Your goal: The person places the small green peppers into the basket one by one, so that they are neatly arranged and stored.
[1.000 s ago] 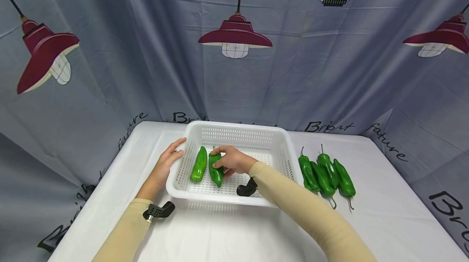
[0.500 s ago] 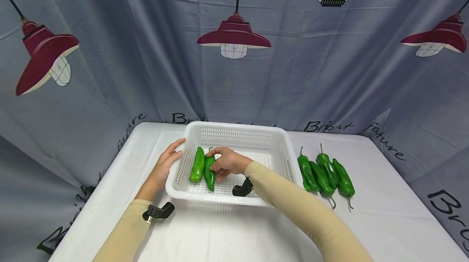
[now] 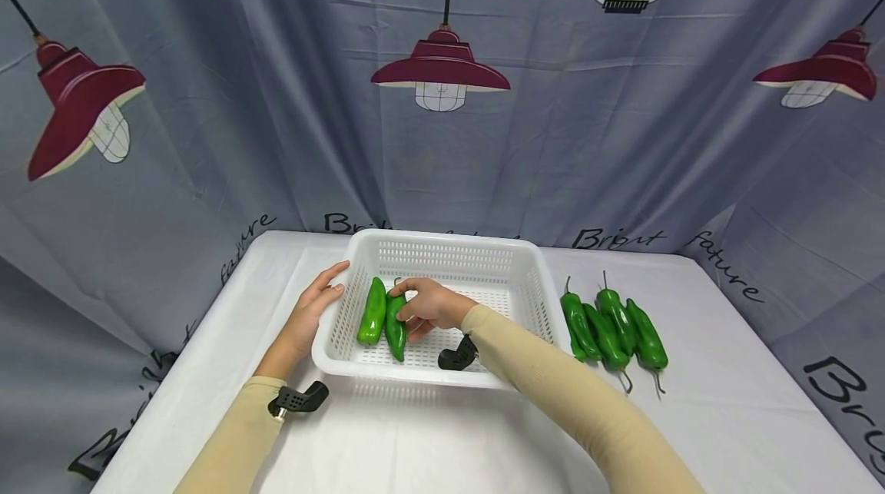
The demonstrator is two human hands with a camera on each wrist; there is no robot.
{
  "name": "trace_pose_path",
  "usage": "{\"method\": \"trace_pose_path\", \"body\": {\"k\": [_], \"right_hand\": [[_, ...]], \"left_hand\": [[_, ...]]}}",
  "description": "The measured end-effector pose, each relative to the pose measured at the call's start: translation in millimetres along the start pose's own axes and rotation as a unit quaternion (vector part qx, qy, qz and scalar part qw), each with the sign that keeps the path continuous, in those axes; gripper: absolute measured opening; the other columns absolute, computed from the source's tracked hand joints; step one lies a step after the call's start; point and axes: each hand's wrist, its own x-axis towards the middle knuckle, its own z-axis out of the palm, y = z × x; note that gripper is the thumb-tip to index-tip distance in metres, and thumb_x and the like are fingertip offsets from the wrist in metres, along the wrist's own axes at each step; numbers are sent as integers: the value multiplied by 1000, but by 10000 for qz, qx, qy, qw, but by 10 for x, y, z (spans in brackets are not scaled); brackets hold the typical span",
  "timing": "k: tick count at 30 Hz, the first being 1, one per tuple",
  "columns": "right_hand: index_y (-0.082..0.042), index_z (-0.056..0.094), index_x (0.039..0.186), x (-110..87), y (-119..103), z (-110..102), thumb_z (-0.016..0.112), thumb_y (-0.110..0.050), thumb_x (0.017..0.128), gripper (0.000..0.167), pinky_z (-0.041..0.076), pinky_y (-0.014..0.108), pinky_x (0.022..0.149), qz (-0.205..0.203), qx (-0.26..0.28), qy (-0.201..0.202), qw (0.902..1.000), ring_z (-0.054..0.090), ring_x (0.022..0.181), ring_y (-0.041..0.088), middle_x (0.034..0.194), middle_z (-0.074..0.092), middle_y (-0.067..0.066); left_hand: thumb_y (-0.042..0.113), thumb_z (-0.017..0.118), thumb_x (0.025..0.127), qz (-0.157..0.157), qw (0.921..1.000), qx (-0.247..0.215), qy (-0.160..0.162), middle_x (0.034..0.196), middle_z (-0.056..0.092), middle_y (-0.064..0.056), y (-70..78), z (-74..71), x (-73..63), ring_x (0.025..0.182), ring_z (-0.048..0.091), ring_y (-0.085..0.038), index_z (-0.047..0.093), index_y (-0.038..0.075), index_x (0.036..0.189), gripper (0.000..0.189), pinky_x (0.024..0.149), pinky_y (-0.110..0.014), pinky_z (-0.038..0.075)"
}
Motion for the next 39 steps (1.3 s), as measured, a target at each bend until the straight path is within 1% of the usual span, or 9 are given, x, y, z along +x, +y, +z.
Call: {"method": "trace_pose_path", "body": {"k": [12,15,18,21,24,28,32,36,39], "right_hand": [[-4,54,139,-76,-10,-34,64,-4,96,44,64,38,65,-79,-353,137,9993,62,69,22,107,67,11],[-6,55,140,-133,-4,-85,66,-9,96,45,64,39,65,-89,-461,179,9987,60,72,22,113,67,12],[-8,54,142,-209,-8,-161,67,-12,96,47,64,39,66,-126,-550,202,9982,61,78,24,124,64,14],[-8,53,144,-308,-32,-257,66,-14,96,50,64,40,68,-215,-653,264,9973,67,91,31,136,61,18],[-8,51,146,-421,-52,-375,66,-16,96,52,64,40,69,-278,-723,328,9965,68,106,39,142,57,20],[-9,50,147,-598,-47,-556,64,-19,98,52,65,41,72,-312,-760,421,9957,66,117,43,144,56,20],[-8,45,151,-788,-15,-789,62,-20,100,54,64,42,76,-366,-765,485,9952,65,121,43,148,53,21],[-9,41,154,-997,10,-1051,59,-21,103,55,64,43,81,-338,-734,637,9947,68,115,37,151,48,22],[-9,37,156,-1167,32,-1255,57,-22,104,57,64,43,82,-317,-693,829,9936,71,106,27,154,44,23]], "left_hand": [[27,36,111,52,9999,149,32,168,25,-17,-2,8,5,147,38,-39,26,15,162,53,100,-16,49],[29,37,111,62,9998,174,37,167,26,-17,-1,9,8,143,44,-30,26,15,162,54,100,-16,50],[29,38,111,51,9999,158,36,166,28,-18,-3,3,4,134,52,-14,26,14,162,54,98,-16,51],[27,38,111,32,10000,74,30,165,29,-19,-2,0,-7,122,56,-1,26,13,161,54,97,-16,52],[25,37,111,41,10000,-25,-21,165,28,-21,2,1,-20,118,56,2,24,11,161,54,96,-16,52],[23,37,111,57,10000,-67,-43,167,25,-20,12,16,-38,119,56,3,23,11,162,54,96,-15,52],[23,35,111,50,10000,31,-35,167,26,-19,30,27,-49,125,56,-4,23,13,162,53,96,-16,52],[23,34,111,62,9999,154,4,166,28,-20,35,30,-55,134,53,-21,24,13,162,52,96,-17,53],[23,34,111,76,9999,136,-13,166,28,-21,23,24,-47,135,52,-24,23,13,162,53,96,-18,53]]}}
